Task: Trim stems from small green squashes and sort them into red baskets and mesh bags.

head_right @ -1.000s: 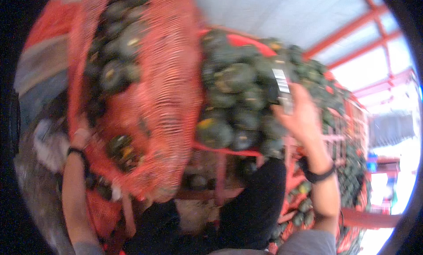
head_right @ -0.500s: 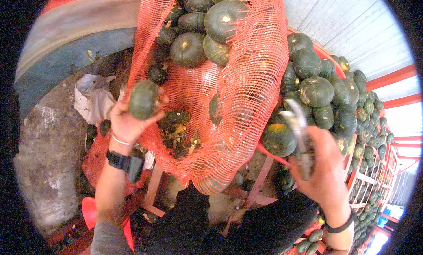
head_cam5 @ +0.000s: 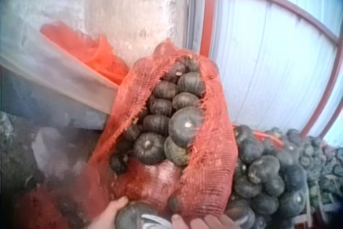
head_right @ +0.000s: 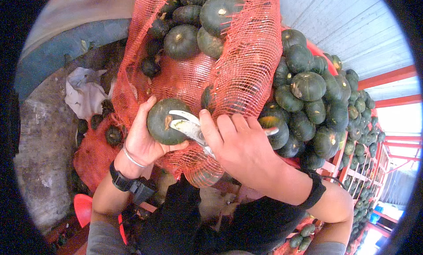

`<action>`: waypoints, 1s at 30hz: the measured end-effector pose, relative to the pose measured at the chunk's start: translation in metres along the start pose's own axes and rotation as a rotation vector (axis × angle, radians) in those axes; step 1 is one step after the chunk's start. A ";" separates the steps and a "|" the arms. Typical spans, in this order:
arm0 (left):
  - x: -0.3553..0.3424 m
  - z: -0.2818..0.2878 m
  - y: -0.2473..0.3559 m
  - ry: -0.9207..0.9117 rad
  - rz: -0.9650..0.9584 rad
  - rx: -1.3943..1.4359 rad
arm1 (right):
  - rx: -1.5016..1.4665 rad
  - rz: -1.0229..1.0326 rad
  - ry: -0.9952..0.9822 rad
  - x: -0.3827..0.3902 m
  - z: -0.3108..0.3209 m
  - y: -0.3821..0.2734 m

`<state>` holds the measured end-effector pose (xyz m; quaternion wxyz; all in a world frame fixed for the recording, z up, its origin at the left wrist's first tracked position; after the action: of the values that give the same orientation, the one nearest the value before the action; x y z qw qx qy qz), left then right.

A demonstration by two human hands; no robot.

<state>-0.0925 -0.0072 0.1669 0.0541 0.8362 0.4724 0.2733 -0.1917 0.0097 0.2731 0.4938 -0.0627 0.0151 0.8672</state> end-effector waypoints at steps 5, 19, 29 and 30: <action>0.003 -0.011 -0.006 0.091 -0.102 -0.093 | -0.277 -0.160 -0.131 0.005 -0.010 0.004; -0.113 0.059 0.155 0.270 -0.532 -2.087 | -0.899 -0.914 0.022 0.089 0.047 0.148; -0.199 0.253 0.255 0.528 -0.878 -1.574 | -0.073 -1.002 0.368 0.111 0.141 0.309; -0.180 0.260 0.267 0.605 -0.985 -1.536 | -0.092 -1.010 0.330 0.100 0.130 0.316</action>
<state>0.1700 -0.2577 -0.0331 0.5715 0.1744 0.4567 0.6591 -0.5254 -0.0556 0.3783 0.8377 -0.2191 0.0222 0.4997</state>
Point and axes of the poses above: each hand's wrist, its own x-axis away from the middle knuckle, its own z-axis out of the back of the hand, y = z × x, the point moved 10 cm from there along -x, towards the middle knuckle, and after that the axes turned 13 degrees about -z, right-handed, at the moved point
